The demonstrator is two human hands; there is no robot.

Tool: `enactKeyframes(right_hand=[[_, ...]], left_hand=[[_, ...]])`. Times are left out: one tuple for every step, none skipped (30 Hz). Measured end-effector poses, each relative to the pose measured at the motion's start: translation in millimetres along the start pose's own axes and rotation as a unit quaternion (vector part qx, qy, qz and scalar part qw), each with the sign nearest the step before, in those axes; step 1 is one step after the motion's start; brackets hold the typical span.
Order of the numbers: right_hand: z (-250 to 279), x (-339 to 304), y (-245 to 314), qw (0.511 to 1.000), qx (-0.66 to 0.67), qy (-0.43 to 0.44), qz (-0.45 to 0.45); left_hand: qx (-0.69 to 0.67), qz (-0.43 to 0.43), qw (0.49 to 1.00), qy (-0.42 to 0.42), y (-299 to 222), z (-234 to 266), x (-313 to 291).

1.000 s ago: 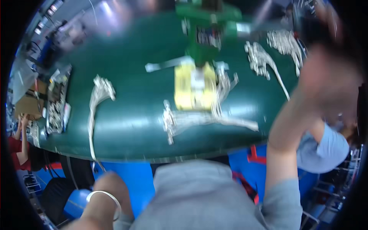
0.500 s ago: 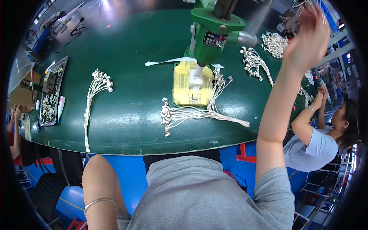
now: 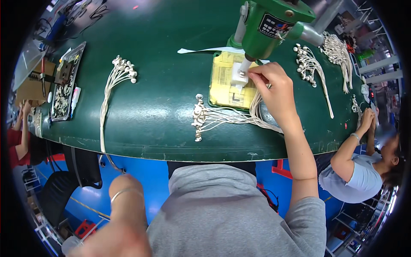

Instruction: Assembling small wire components using a manual hand press machine on a factory assembly line.

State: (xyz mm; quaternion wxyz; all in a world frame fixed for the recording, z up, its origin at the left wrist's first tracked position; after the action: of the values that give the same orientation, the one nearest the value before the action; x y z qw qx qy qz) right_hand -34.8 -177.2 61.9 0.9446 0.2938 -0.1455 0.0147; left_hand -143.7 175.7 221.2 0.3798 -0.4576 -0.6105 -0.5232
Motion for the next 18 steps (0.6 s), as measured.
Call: enactKeyframes(right_hand=[[-1,-3,-4,1.000,0.008,0.000,0.000],[5,-7,-11,0.999,0.017,-0.013,-0.032],[11,-15,-24,0.997,0.017,-0.027,-0.070],[14,-17,-36,0.992,0.020,-0.013,-0.121],[19,-27,-53,0.983,0.013,-0.001,-0.181],[22,-32,-62,0.976,-0.022,0.023,-0.215],[23,-33,-59,0.969,-0.106,0.049,-0.217],[29,-34,-45,0.973,-0.125,0.014,-0.196],[29,-31,-27,0.975,-0.140,-0.020,-0.169],[21,-27,-10,0.987,-0.122,-0.020,-0.101],[13,-25,8,0.994,-0.106,-0.020,-0.035],[1,-22,31,0.997,-0.071,0.013,0.039],[-16,-21,47,0.995,-0.024,0.053,0.082],[-34,-20,61,0.990,-0.014,0.078,0.117],[-47,-18,72,0.984,-0.037,0.084,0.153],[-60,-16,75,0.981,-0.057,0.095,0.156],[-70,-16,76,0.978,-0.079,0.107,0.158],[-73,-17,73,0.978,-0.079,0.108,0.158]], left_hand=[[-0.010,0.055,0.998,-0.008,11,-3,-19],[-0.045,0.127,0.987,0.084,13,-5,-36],[-0.062,0.197,0.961,0.184,21,-18,-63],[-0.052,0.256,0.920,0.294,23,-28,-89],[-0.047,0.327,0.866,0.376,37,-47,-115],[-0.025,0.383,0.798,0.466,47,-64,-137],[-0.021,0.452,0.728,0.516,54,-78,-158],[-0.032,0.472,0.711,0.521,57,-87,-177],[-0.035,0.492,0.693,0.526,59,-90,-196],[-0.028,0.493,0.692,0.527,59,-93,-206],[-0.022,0.501,0.679,0.536,60,-95,-219],[-0.021,0.507,0.667,0.545,60,-99,-230],[-0.022,0.506,0.666,0.547,60,-101,-237],[-0.033,0.518,0.661,0.542,60,-103,-246],[-0.043,0.530,0.655,0.538,59,-104,-252],[-0.047,0.540,0.645,0.539,59,-104,-256],[-0.046,0.540,0.645,0.539,59,-105,-258],[-0.047,0.541,0.647,0.535,59,-105,-260]])
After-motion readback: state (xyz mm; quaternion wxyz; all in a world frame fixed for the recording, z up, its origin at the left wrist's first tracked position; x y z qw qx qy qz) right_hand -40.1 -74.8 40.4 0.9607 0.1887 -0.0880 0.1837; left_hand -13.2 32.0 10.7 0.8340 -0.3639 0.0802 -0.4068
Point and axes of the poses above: each hand's wrist, its own x-axis towards the middle knuckle, its own z-axis out of the back of the hand, y = z × x, the point moved 9 cm from there along x, towards the middle knuckle, and after that the axes turned 14 degrees about y, right-handed, at the moved point
